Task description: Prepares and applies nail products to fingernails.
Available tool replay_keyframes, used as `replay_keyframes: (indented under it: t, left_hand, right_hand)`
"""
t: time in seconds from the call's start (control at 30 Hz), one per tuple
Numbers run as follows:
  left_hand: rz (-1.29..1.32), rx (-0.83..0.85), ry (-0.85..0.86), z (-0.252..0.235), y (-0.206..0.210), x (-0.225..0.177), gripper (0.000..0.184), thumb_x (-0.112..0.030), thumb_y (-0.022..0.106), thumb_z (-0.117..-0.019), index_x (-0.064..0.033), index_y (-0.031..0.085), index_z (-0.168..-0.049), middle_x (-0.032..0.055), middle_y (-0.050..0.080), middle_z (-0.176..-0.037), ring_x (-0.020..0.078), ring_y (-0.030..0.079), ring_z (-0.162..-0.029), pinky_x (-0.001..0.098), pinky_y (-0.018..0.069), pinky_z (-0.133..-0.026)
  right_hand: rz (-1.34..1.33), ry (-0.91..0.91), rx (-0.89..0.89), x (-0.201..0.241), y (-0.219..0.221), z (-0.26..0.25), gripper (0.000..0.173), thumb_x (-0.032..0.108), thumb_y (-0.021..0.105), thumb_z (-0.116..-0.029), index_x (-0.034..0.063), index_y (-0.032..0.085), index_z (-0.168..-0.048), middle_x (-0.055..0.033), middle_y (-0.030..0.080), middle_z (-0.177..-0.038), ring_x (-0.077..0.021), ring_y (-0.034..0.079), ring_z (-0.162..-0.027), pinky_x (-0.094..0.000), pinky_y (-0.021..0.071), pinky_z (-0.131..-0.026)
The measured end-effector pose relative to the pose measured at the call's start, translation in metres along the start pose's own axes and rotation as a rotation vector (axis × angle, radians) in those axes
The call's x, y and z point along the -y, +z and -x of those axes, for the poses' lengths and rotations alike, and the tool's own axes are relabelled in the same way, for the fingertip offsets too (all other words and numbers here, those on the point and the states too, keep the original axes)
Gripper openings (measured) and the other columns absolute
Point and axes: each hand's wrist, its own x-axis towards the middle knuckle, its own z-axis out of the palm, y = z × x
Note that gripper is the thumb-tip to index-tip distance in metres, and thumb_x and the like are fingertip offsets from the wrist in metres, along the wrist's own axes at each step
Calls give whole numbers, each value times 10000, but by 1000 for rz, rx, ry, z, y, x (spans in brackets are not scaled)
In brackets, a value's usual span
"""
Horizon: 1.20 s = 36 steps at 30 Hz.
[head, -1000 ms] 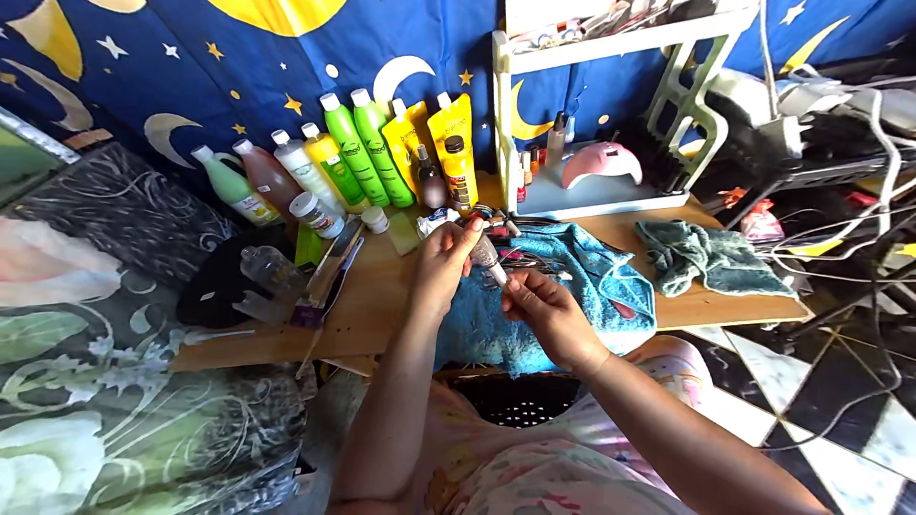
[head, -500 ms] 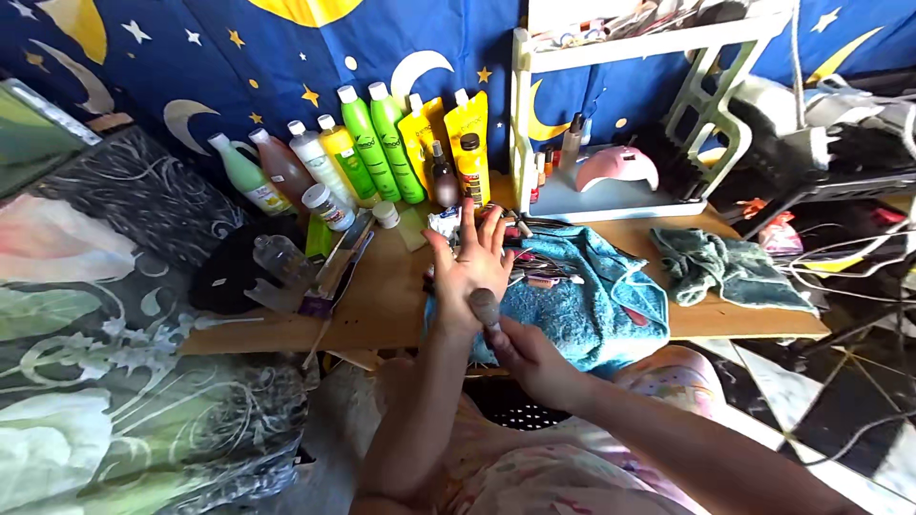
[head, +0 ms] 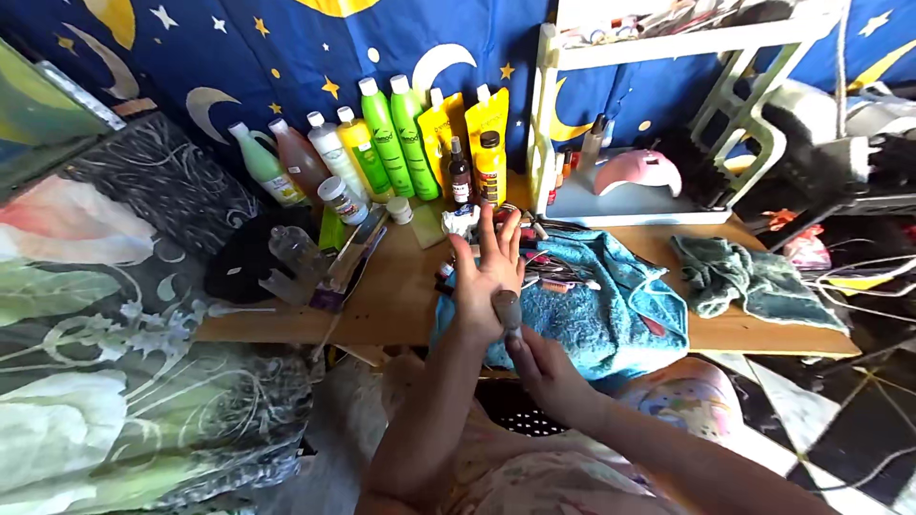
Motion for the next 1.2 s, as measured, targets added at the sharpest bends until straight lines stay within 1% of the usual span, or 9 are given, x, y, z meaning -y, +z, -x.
replay_keyframes:
  t: [0.03,0.07,0.1,0.27,0.37,0.53,0.67,0.97,1.2]
  left_hand:
    - [21,3,-30,-1,0,0,949,-878,-39,-839,-387,69,-1644,-55,149,-1715,211,125,-1578,541,152,-1245]
    - [63,-28,-55,-2,1,-1,943,-864,-50,-849,-377,107,-1641,-20,217,-1699,231,197,-1562,538,209,-1229]
    - [107,-48,-78,-2,1,-2,935,-852,-61,-858,-374,118,-1641,6,243,-1690,248,229,-1552,540,238,-1217]
    - [221,57,-107,-2,2,-4,964,-872,-49,-842,-364,83,-1651,48,205,-1704,280,200,-1563,571,224,-1220]
    - [246,74,-116,-3,5,-6,969,-880,-41,-836,-367,69,-1651,57,203,-1704,286,191,-1565,587,204,-1223]
    - [248,100,-137,-7,8,-5,984,-897,-41,-816,-378,41,-1648,56,194,-1706,271,214,-1559,562,237,-1218]
    - [247,109,-121,-9,8,-2,989,-899,-18,-819,-367,79,-1648,51,212,-1700,269,214,-1558,550,238,-1217]
    - [269,103,-135,-12,12,0,972,-888,-7,-832,-365,119,-1642,44,216,-1699,262,219,-1557,526,263,-1207]
    - [239,98,-143,-14,11,3,980,-881,-67,-819,-379,122,-1639,36,216,-1699,261,216,-1557,528,260,-1208]
  right_hand:
    - [4,62,30,0,0,-3,481,398,317,-1119,42,607,-973,11,497,-624,-67,505,-518,-269,469,-497]
    - [-16,87,43,2,-3,-6,494,419,314,-1120,52,602,-958,18,485,-613,-59,490,-500,-257,459,-480]
    - [-33,99,50,4,-5,-7,497,425,311,-1121,57,600,-955,23,485,-614,-51,490,-498,-245,463,-479]
    - [-50,88,38,6,-4,-9,480,407,309,-1124,65,600,-955,30,496,-621,-44,504,-506,-235,476,-494]
    - [-39,94,36,9,-5,-10,477,411,309,-1124,71,595,-948,35,492,-617,-43,500,-505,-231,468,-492]
    - [71,53,-76,12,-1,-10,423,352,364,-1112,52,618,-956,35,496,-599,-28,494,-487,-215,454,-471]
    - [131,25,-136,14,0,-10,417,365,406,-1096,43,637,-965,34,502,-598,-19,486,-488,-205,439,-468]
    - [60,14,-164,15,-2,-9,374,357,472,-1081,37,642,-990,45,522,-611,1,489,-493,-188,440,-465]
    - [9,39,-151,16,-6,-10,339,346,499,-1072,46,646,-1013,57,528,-624,18,484,-506,-174,431,-471]
